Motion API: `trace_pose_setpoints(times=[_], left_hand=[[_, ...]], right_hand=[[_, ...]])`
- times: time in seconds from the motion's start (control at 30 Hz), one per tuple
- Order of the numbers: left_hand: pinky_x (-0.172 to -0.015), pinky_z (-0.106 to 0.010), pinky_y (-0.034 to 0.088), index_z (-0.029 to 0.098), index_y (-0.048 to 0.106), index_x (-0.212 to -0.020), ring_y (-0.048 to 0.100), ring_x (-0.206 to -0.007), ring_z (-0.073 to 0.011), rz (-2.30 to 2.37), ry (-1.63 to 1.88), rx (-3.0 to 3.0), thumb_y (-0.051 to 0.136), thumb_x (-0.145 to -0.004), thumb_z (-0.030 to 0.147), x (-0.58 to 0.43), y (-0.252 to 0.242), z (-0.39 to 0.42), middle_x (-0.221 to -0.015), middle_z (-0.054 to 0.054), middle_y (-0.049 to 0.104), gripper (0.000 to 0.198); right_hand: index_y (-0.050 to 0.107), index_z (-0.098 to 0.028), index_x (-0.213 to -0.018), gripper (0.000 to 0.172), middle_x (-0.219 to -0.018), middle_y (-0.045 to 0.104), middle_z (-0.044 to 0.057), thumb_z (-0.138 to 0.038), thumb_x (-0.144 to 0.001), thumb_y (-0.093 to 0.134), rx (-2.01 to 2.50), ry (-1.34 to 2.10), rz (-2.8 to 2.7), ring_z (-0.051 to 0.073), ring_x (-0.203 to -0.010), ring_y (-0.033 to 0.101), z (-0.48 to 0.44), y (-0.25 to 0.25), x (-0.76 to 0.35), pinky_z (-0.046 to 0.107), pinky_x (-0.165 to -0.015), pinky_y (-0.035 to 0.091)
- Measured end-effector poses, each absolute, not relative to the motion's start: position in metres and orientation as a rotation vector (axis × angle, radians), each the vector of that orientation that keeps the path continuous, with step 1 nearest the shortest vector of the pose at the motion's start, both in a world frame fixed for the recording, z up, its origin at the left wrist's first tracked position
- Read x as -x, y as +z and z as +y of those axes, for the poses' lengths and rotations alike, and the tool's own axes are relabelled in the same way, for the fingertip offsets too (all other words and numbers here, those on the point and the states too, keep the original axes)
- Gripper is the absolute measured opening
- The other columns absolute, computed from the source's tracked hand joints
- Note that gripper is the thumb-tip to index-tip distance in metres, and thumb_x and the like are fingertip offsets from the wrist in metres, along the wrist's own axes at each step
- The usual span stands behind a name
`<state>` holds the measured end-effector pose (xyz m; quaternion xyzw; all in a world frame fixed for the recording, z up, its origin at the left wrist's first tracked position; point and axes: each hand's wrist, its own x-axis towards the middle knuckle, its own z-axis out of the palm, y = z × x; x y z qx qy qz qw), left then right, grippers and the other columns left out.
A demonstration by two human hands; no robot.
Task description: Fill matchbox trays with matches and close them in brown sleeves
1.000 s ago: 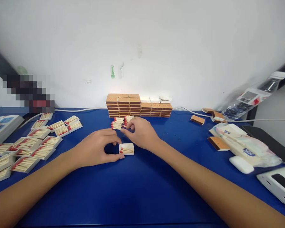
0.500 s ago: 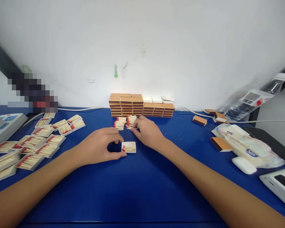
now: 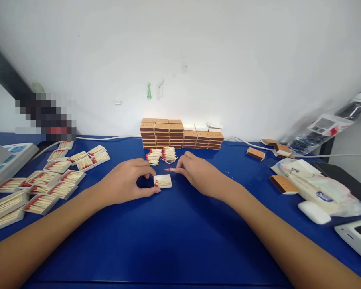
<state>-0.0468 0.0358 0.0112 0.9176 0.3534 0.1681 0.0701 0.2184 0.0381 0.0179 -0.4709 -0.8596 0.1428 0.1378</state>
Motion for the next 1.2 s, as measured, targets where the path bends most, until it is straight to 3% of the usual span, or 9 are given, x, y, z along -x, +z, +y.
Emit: trace_pose_setpoints(times=[0.3, 0.5, 0.63, 0.9, 1.2], left_hand=[[-0.075, -0.034, 0.048, 0.019, 0.071, -0.093, 0.066, -0.086, -0.0217, 1.043, 0.529, -2.757, 0.077, -0.089, 0.046, 0.042, 0.011, 0.033, -0.087, -0.003, 0.072, 0.028], [-0.076, -0.034, 0.048, 0.019, 0.072, -0.094, 0.065, -0.086, -0.0219, 1.052, 0.521, -2.751, 0.077, -0.09, 0.047, 0.043, 0.012, 0.033, -0.086, -0.003, 0.071, 0.029], [-0.075, -0.034, 0.048, 0.019, 0.071, -0.092, 0.066, -0.086, -0.0215, 1.044, 0.532, -2.762, 0.078, -0.089, 0.046, 0.044, 0.012, 0.032, -0.088, -0.003, 0.072, 0.028], [-0.076, -0.034, 0.049, 0.019, 0.069, -0.091, 0.066, -0.088, -0.0219, 1.029, 0.528, -2.762, 0.079, -0.089, 0.044, 0.043, 0.012, 0.032, -0.088, -0.003, 0.072, 0.027], [-0.077, -0.034, 0.049, 0.018, 0.069, -0.095, 0.065, -0.088, -0.0216, 1.003, 0.518, -2.746, 0.078, -0.089, 0.044, 0.042, 0.012, 0.031, -0.09, -0.003, 0.071, 0.028]], right_hand=[[0.061, -0.021, -0.102, 0.011, -0.105, 0.065, 0.007, -0.024, -0.107, 0.052, 1.215, 0.3, -2.633, 0.019, -0.081, 0.062, 0.018, 0.014, -0.2, 0.031, -0.068, 0.043], [0.064, -0.023, -0.098, 0.015, -0.099, 0.066, 0.004, -0.035, -0.105, 0.059, 1.278, 0.455, -2.542, 0.018, -0.081, 0.061, 0.022, 0.024, -0.214, 0.031, -0.069, 0.043], [0.062, -0.022, -0.092, 0.016, -0.093, 0.068, 0.003, -0.031, -0.104, 0.057, 1.247, 0.554, -2.525, 0.017, -0.079, 0.06, 0.022, 0.021, -0.213, 0.031, -0.068, 0.042], [0.063, -0.023, -0.098, 0.011, -0.094, 0.066, 0.003, -0.027, -0.105, 0.056, 1.183, 0.546, -2.494, 0.016, -0.077, 0.059, 0.018, 0.015, -0.203, 0.029, -0.068, 0.042], [0.069, -0.023, -0.104, 0.017, -0.102, 0.065, 0.004, -0.026, -0.106, 0.053, 1.152, 0.545, -2.508, 0.016, -0.081, 0.06, 0.018, 0.012, -0.202, 0.031, -0.07, 0.045]])
